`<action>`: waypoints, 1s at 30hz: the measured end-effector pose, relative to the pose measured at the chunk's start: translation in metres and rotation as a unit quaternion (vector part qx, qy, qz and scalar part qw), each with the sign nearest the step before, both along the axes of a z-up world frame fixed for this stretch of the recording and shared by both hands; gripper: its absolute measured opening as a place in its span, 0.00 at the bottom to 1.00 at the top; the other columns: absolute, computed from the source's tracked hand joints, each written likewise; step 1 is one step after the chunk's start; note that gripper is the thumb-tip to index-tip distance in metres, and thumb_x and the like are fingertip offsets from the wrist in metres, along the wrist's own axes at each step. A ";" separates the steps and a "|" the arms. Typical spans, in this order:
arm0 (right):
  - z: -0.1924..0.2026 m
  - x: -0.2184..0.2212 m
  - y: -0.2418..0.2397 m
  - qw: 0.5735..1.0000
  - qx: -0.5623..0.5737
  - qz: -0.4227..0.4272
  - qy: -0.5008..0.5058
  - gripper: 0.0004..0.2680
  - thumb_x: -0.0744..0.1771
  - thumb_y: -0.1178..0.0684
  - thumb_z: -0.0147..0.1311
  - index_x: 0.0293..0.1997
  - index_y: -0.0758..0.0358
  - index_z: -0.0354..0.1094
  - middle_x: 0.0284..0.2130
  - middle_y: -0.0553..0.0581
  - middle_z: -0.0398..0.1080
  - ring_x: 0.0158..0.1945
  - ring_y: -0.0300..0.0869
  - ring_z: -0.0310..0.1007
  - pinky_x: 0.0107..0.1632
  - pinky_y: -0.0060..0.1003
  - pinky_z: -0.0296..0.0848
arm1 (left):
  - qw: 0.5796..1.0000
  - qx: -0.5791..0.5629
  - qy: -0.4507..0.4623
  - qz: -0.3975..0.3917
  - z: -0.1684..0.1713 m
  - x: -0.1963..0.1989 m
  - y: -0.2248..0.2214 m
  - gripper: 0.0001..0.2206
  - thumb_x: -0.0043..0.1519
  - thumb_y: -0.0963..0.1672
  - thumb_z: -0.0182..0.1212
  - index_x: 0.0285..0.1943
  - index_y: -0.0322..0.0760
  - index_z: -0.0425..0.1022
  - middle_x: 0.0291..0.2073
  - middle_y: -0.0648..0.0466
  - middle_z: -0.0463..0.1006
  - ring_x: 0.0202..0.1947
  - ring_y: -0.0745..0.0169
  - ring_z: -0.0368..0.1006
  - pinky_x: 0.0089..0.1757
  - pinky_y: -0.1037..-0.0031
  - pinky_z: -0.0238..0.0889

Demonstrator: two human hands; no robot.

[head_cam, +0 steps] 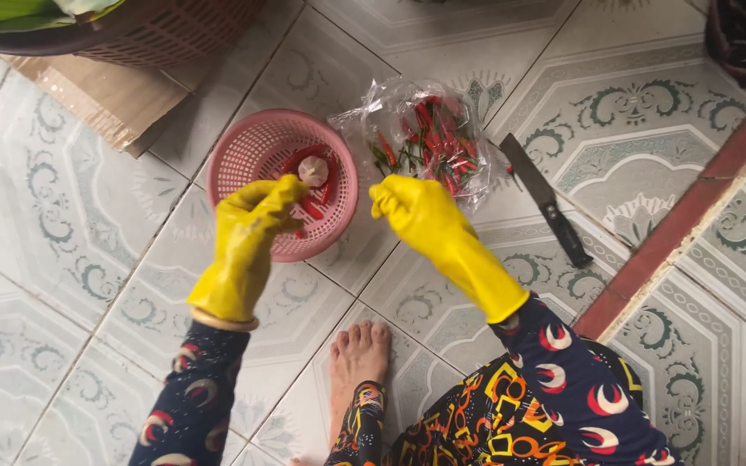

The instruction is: Removing stems from red chili peppers using a knife and sorting them into a basket.

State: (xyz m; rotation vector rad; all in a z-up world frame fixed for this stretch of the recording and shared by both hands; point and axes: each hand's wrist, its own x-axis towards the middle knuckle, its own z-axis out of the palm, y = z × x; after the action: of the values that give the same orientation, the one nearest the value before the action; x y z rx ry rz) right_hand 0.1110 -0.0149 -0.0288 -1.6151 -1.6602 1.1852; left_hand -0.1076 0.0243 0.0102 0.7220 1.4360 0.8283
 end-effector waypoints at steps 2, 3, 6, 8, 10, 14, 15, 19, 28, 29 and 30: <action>0.008 -0.013 0.002 0.996 -0.007 -0.054 0.070 0.09 0.70 0.47 0.51 0.41 0.58 0.75 0.25 0.57 0.78 0.29 0.44 0.80 0.40 0.37 0.78 | 1.000 -0.002 0.013 -0.010 -0.011 0.009 -0.005 0.13 0.58 0.48 0.74 0.39 0.33 0.80 0.28 0.49 0.80 0.21 0.62 0.78 0.25 0.77 0.74; 0.013 -0.024 0.002 0.989 0.018 -0.056 0.135 0.08 0.69 0.49 0.54 0.45 0.62 0.75 0.30 0.63 0.78 0.34 0.50 0.81 0.43 0.42 0.78 | 0.999 0.015 0.019 -0.031 -0.018 0.018 -0.009 0.14 0.57 0.48 0.74 0.39 0.33 0.81 0.28 0.50 0.80 0.23 0.65 0.76 0.27 0.79 0.73; 0.002 -0.030 0.001 0.983 0.045 -0.087 0.156 0.06 0.69 0.52 0.57 0.44 0.61 0.77 0.31 0.64 0.79 0.37 0.53 0.82 0.43 0.43 0.79 | 0.996 0.059 0.025 -0.058 -0.012 0.019 -0.002 0.14 0.59 0.48 0.73 0.41 0.32 0.81 0.29 0.50 0.81 0.23 0.70 0.73 0.24 0.83 0.69; -0.013 -0.022 -0.001 0.986 0.041 -0.109 0.123 0.05 0.68 0.51 0.56 0.40 0.56 0.78 0.27 0.60 0.79 0.34 0.49 0.82 0.40 0.39 0.79 | 0.995 0.080 0.036 -0.056 -0.002 -0.002 0.005 0.14 0.60 0.48 0.71 0.43 0.32 0.80 0.30 0.51 0.81 0.21 0.72 0.71 0.19 0.85 0.67; -0.023 -0.004 0.006 0.987 0.001 -0.142 0.078 0.07 0.69 0.45 0.58 0.33 0.50 0.77 0.17 0.49 0.75 0.24 0.38 0.78 0.34 0.29 0.78 | 0.899 0.155 0.318 -0.259 0.010 -0.030 0.021 0.13 0.68 0.50 0.62 0.58 0.47 0.81 0.39 0.52 0.84 0.38 0.53 0.81 0.37 0.66 0.71; -0.012 0.013 0.010 0.987 -0.018 -0.142 0.074 0.05 0.69 0.50 0.57 0.39 0.53 0.78 0.20 0.51 0.76 0.24 0.38 0.77 0.34 0.29 0.77 | 0.668 0.210 0.562 -0.440 -0.047 -0.067 0.030 0.12 0.63 0.59 0.59 0.53 0.72 0.78 0.36 0.65 0.81 0.36 0.53 0.80 0.41 0.63 0.73; -0.007 0.011 0.013 0.988 0.004 -0.138 0.068 0.05 0.68 0.56 0.57 0.45 0.55 0.77 0.28 0.54 0.78 0.32 0.40 0.80 0.39 0.32 0.78 | 0.671 0.154 0.581 -0.435 -0.054 -0.065 0.029 0.11 0.61 0.54 0.59 0.47 0.59 0.81 0.31 0.58 0.80 0.33 0.48 0.80 0.38 0.63 0.75; 0.001 -0.003 0.003 0.991 -0.013 -0.120 0.056 0.08 0.65 0.61 0.58 0.46 0.54 0.78 0.27 0.54 0.80 0.34 0.39 0.82 0.41 0.32 0.79 | 0.785 0.072 0.519 -0.331 -0.124 -0.068 0.036 0.12 0.58 0.48 0.56 0.40 0.41 0.84 0.27 0.46 0.81 0.32 0.38 0.80 0.33 0.55 0.75; 0.017 -0.020 -0.001 0.985 0.045 -0.088 0.144 0.08 0.66 0.61 0.59 0.48 0.62 0.78 0.38 0.64 0.80 0.43 0.51 0.82 0.46 0.41 0.79 | 0.746 0.244 0.418 -0.457 -0.066 -0.070 0.026 0.10 0.63 0.52 0.62 0.48 0.52 0.76 0.39 0.55 0.81 0.42 0.47 0.79 0.42 0.59 0.73; 0.017 -0.028 -0.001 0.985 0.043 -0.085 0.145 0.08 0.66 0.61 0.59 0.48 0.62 0.78 0.38 0.64 0.80 0.43 0.51 0.82 0.46 0.41 0.79 | 0.748 0.242 0.418 -0.455 -0.063 -0.067 0.020 0.10 0.63 0.52 0.62 0.48 0.52 0.76 0.39 0.55 0.81 0.42 0.47 0.79 0.42 0.59 0.73; 0.018 -0.035 -0.002 0.985 0.092 -0.072 0.130 0.11 0.65 0.61 0.60 0.52 0.59 0.77 0.39 0.63 0.80 0.45 0.52 0.81 0.47 0.41 0.79 | 0.770 0.247 0.384 -0.446 -0.061 -0.063 0.015 0.09 0.64 0.50 0.61 0.51 0.52 0.77 0.40 0.55 0.81 0.43 0.49 0.80 0.43 0.62 0.73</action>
State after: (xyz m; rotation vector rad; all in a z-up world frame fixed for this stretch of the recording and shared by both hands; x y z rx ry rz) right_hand 0.0759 -0.0165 -0.0109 -1.3772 -1.4173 1.0837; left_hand -0.1708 0.0389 -0.0507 2.1315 1.2867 0.0923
